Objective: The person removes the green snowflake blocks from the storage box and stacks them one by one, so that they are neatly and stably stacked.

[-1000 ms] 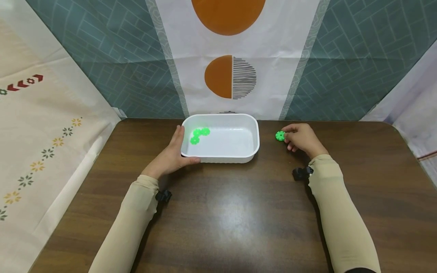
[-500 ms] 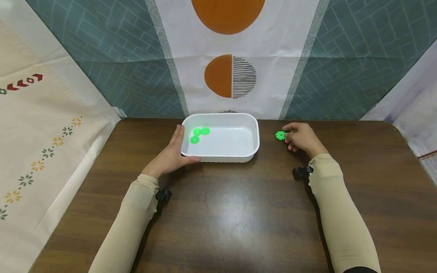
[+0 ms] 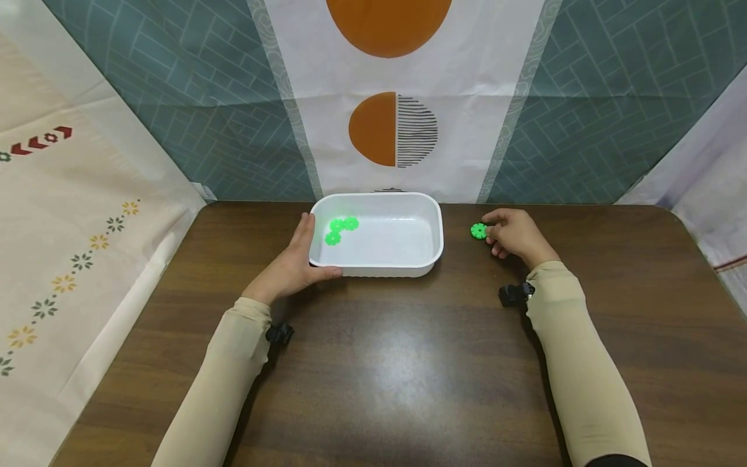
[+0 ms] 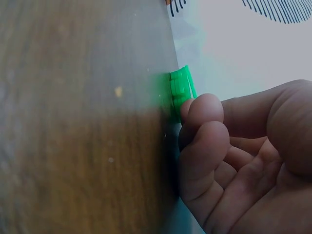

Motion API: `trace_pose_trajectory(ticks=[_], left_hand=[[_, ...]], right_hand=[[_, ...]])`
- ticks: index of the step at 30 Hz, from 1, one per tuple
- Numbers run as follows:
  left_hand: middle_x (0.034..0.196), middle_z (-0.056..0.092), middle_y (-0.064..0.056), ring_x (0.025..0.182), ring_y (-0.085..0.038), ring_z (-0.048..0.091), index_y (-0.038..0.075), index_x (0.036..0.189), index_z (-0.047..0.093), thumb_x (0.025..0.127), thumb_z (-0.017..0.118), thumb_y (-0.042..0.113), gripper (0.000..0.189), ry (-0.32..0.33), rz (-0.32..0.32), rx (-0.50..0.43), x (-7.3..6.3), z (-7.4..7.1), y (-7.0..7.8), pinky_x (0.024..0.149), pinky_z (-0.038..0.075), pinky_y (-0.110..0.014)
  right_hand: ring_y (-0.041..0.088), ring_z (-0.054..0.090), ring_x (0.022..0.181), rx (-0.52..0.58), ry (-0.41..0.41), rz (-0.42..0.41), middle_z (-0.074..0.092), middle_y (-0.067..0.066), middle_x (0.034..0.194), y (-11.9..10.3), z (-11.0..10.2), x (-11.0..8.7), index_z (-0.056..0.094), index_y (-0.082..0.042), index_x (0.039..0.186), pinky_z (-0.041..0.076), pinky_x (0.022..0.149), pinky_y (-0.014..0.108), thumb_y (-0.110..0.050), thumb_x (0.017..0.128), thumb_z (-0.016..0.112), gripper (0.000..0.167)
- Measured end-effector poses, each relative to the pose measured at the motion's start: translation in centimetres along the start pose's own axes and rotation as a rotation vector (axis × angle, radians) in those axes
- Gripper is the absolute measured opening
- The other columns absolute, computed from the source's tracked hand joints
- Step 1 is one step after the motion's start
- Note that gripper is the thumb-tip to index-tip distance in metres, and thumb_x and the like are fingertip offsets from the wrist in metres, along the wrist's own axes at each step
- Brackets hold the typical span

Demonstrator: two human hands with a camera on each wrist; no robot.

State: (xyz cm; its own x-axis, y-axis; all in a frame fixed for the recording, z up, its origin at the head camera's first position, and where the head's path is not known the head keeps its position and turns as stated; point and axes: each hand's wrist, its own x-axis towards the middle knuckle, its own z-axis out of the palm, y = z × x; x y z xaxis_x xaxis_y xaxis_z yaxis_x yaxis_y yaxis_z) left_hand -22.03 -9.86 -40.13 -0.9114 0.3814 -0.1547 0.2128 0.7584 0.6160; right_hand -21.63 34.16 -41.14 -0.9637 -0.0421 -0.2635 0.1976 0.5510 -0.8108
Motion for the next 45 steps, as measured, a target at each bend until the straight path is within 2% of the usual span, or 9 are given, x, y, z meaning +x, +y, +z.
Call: trace_pose_trajectory(ticks=[6, 14, 22, 28, 34, 39, 45], left_hand=[[0.168, -0.015, -0.007, 0.145, -0.039, 0.031, 0.015, 0.162, -0.012, 0.078, 0.080, 0.062, 0.133, 0.005, 0.001, 0.000, 0.0, 0.0, 0.0, 0.108, 0.038, -0.052], [0.167, -0.018, -0.003, 0.146, -0.038, 0.028, 0.016, 0.162, -0.013, 0.078, 0.080, 0.061, 0.133, 0.000, 0.002, -0.007, 0.0, 0.0, 0.0, 0.109, 0.037, -0.050], [0.167, -0.020, -0.002, 0.147, -0.037, 0.025, 0.015, 0.161, -0.014, 0.080, 0.080, 0.058, 0.131, -0.010, 0.017, -0.026, 0.0, 0.1, 0.3, 0.111, 0.036, -0.050], [0.167, -0.017, -0.005, 0.148, -0.037, 0.024, 0.013, 0.162, -0.012, 0.080, 0.082, 0.056, 0.132, 0.002, 0.020, -0.032, -0.1, 0.0, 0.1, 0.111, 0.036, -0.050], [0.167, -0.017, -0.006, 0.148, -0.036, 0.023, 0.013, 0.162, -0.012, 0.079, 0.082, 0.057, 0.132, 0.008, 0.019, -0.030, -0.3, -0.2, -0.2, 0.111, 0.035, -0.049], [0.168, -0.016, -0.009, 0.148, -0.036, 0.024, 0.013, 0.161, -0.012, 0.079, 0.082, 0.057, 0.133, 0.007, 0.028, -0.023, -0.2, -0.3, -0.3, 0.112, 0.035, -0.048], [0.167, -0.018, -0.007, 0.148, -0.037, 0.023, 0.015, 0.161, -0.013, 0.079, 0.082, 0.058, 0.133, -0.001, 0.031, -0.050, -0.3, -0.1, -0.3, 0.111, 0.035, -0.050]], right_hand=[[0.019, 0.059, 0.063, 0.002, 0.003, -0.002, 0.062, 0.013, 0.087, 0.0, 0.0, 0.0, 0.047, 0.009, 0.140, 0.054, 0.058, 0.033, -0.006, 0.105, 0.049, 0.038], [0.019, 0.060, 0.064, 0.024, 0.021, -0.008, 0.062, 0.012, 0.087, 0.2, -0.1, -0.1, 0.047, 0.008, 0.141, 0.055, 0.059, 0.033, -0.007, 0.105, 0.050, 0.038], [0.021, 0.063, 0.066, 0.062, 0.118, -0.027, 0.063, 0.015, 0.089, -0.8, -1.0, -1.6, 0.050, 0.005, 0.139, 0.056, 0.061, 0.036, -0.014, 0.106, 0.052, 0.038], [0.017, 0.063, 0.064, 0.116, 0.154, -0.130, 0.064, 0.009, 0.085, -4.6, -0.4, -2.3, 0.058, 0.000, 0.131, 0.056, 0.059, 0.033, -0.018, 0.105, 0.055, 0.032], [0.021, 0.061, 0.064, 0.117, 0.101, -0.216, 0.063, 0.015, 0.085, -10.2, 1.4, -2.1, 0.063, -0.003, 0.127, 0.056, 0.058, 0.034, -0.018, 0.104, 0.057, 0.028], [0.026, 0.061, 0.064, 0.059, 0.043, -0.279, 0.062, 0.019, 0.087, -13.8, 3.1, -1.0, 0.064, -0.003, 0.124, 0.056, 0.058, 0.036, -0.016, 0.104, 0.057, 0.025], [0.027, 0.062, 0.062, 0.024, -0.031, -0.339, 0.061, 0.019, 0.086, -16.2, 5.6, 1.3, 0.066, -0.001, 0.119, 0.055, 0.057, 0.032, -0.011, 0.104, 0.055, 0.021]])
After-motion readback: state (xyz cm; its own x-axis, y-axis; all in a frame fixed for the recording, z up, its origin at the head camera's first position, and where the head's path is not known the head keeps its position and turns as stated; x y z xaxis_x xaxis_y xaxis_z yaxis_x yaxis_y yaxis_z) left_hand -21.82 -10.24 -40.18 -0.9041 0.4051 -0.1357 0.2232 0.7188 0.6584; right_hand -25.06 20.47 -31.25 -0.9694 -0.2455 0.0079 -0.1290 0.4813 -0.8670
